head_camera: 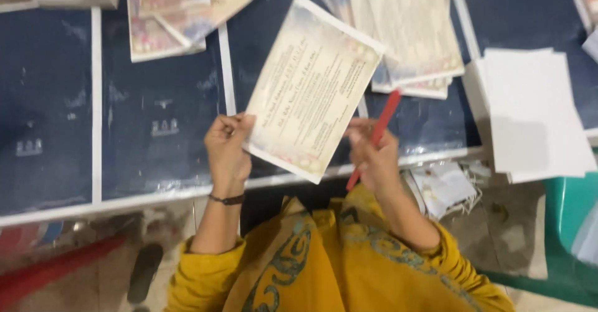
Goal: The person inserts a stack of white paper sheets into a printed cover, folds the cover over the pages, and presses the spine with a red tool. They repeat this process for multiple booklets, stacking the finished items on the table.
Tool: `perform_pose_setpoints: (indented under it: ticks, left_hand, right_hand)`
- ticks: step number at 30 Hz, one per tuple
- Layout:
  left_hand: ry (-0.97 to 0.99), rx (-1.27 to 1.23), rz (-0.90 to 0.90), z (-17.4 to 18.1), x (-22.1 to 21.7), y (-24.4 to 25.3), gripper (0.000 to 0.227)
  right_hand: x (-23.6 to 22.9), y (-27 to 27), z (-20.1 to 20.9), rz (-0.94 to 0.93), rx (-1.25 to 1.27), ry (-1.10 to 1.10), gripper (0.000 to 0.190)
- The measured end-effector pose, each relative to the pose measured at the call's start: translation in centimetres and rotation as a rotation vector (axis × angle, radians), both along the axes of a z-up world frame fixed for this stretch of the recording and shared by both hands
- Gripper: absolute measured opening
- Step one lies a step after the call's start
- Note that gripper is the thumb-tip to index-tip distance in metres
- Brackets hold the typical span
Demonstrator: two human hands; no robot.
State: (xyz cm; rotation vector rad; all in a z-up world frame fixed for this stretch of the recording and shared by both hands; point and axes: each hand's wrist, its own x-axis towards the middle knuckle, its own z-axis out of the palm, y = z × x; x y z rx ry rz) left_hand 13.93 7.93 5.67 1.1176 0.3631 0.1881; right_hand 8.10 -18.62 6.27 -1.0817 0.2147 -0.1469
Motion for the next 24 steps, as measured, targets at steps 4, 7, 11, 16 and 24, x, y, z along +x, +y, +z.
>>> perform_pose_setpoints:
  ticks: [4,7,11,16,24]
  left_hand:
    - [0.039,0.115,-0.022,-3.8,-2.4,0.2,0.038]
    - [0.145,0.190,-0.099,-2.9,-3.6,-0.2,0.035]
    - [0.107,0.285,-0.195,-0.9,-3.8,-0.1,0.019]
    - [0.095,0.295,-0.259,-1.2,-1.6,3.2,0.018]
    - [0.104,-0.006,-0.247,1.8,0.1,4.3,0.030]
  right_hand:
    - [-0.3,-2.2,-1.8,0.068,-0.005,0.097,0.027]
    - [-0.7,-3.3,-4.5,0.048,-0.152,0.142,0.033]
    - [-1.3,-3.2,-2.2,-0.036,-0.614,0.113,0.052]
    - [-0.7,-3.9,2.3,0.064,-1.183,0.010,0.071]
    - [2.6,-4.2,-0.2,0.076,-1.774,-0.541,0.035]
